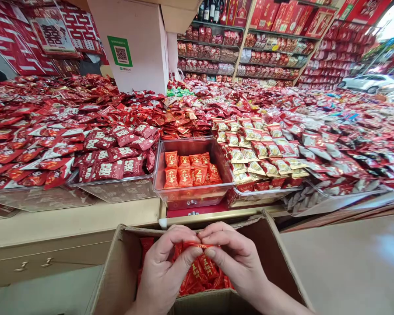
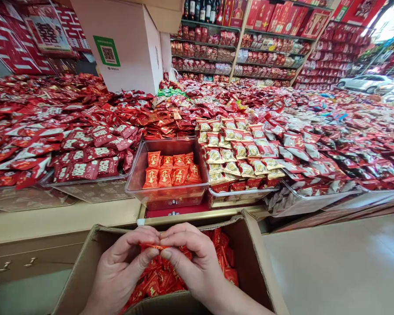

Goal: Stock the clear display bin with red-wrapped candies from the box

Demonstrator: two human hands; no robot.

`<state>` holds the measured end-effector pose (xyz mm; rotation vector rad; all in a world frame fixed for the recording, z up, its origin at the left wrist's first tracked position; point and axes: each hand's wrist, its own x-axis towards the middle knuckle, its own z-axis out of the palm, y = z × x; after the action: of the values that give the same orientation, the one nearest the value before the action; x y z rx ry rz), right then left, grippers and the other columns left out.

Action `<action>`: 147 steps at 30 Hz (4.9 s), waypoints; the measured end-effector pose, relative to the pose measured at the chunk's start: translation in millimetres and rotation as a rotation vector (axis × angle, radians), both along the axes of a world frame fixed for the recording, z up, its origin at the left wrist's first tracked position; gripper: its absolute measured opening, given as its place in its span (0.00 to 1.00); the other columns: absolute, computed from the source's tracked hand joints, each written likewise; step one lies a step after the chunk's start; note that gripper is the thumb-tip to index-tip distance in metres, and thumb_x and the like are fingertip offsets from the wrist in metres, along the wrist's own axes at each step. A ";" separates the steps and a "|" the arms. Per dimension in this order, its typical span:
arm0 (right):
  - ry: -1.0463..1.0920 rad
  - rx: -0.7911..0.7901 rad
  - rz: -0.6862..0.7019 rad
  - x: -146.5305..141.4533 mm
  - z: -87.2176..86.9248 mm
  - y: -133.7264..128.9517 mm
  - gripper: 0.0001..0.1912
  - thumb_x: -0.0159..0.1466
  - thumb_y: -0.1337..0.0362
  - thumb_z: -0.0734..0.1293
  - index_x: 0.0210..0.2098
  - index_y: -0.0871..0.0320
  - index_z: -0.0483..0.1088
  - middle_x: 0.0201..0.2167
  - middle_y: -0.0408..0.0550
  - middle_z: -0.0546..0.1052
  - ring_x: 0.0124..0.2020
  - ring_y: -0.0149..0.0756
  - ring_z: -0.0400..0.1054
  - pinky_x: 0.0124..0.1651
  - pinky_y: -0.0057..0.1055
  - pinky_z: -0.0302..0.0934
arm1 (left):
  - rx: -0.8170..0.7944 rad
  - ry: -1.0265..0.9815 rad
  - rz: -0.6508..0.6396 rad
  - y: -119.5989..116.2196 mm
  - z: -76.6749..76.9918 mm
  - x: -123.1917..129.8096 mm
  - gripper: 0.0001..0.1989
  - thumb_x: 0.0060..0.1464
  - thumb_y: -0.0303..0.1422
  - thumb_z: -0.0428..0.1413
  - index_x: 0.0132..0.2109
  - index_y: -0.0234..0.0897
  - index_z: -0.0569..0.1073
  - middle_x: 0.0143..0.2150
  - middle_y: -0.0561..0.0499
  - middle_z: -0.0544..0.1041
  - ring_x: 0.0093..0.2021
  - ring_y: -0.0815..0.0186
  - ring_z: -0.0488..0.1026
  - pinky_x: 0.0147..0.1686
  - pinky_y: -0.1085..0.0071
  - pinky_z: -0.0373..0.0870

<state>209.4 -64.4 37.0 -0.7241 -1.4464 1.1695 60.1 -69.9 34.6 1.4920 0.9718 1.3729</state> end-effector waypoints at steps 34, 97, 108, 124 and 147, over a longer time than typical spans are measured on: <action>0.093 -0.556 -0.077 -2.6 -10.3 14.4 0.11 0.48 0.61 0.69 0.28 0.61 0.68 0.22 0.43 0.70 0.24 0.25 0.60 0.28 0.25 0.56 | -0.516 -0.150 -0.194 2.5 -2.8 7.6 0.17 0.47 0.28 0.56 0.47 0.42 0.70 0.43 0.52 0.75 0.43 0.64 0.69 0.46 0.70 0.64; -0.208 0.229 -0.017 9.1 0.9 4.6 0.10 0.51 0.75 0.65 0.31 0.55 0.70 0.29 0.46 0.72 0.30 0.30 0.66 0.32 0.28 0.62 | 0.194 0.052 -0.153 -1.3 -8.2 -10.7 0.16 0.48 0.21 0.54 0.42 0.46 0.72 0.40 0.52 0.74 0.44 0.61 0.68 0.45 0.63 0.64; -0.231 0.272 -0.026 9.5 2.2 4.1 0.09 0.51 0.75 0.66 0.30 0.56 0.68 0.28 0.46 0.71 0.29 0.29 0.65 0.31 0.28 0.61 | 0.139 0.057 -0.199 0.2 -8.1 -13.9 0.13 0.47 0.22 0.54 0.37 0.45 0.73 0.37 0.51 0.73 0.41 0.61 0.68 0.40 0.64 0.66; -0.274 0.236 -0.002 12.4 3.1 3.8 0.09 0.51 0.75 0.65 0.31 0.57 0.67 0.29 0.46 0.71 0.31 0.29 0.65 0.33 0.27 0.61 | 0.144 0.081 -0.213 3.5 -9.0 -11.2 0.12 0.47 0.21 0.54 0.36 0.43 0.73 0.35 0.51 0.71 0.39 0.63 0.67 0.39 0.65 0.66; -0.309 0.257 -0.004 10.8 11.2 -3.2 0.08 0.53 0.72 0.65 0.32 0.57 0.67 0.28 0.46 0.73 0.32 0.29 0.66 0.35 0.27 0.61 | 0.049 0.076 -0.174 4.1 -9.9 -13.7 0.13 0.46 0.21 0.55 0.36 0.45 0.73 0.42 0.54 0.73 0.44 0.65 0.67 0.45 0.69 0.63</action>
<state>220.2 -67.6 48.2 -0.7483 -1.8131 0.8721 46.4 -65.8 24.6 1.6357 0.8384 1.2308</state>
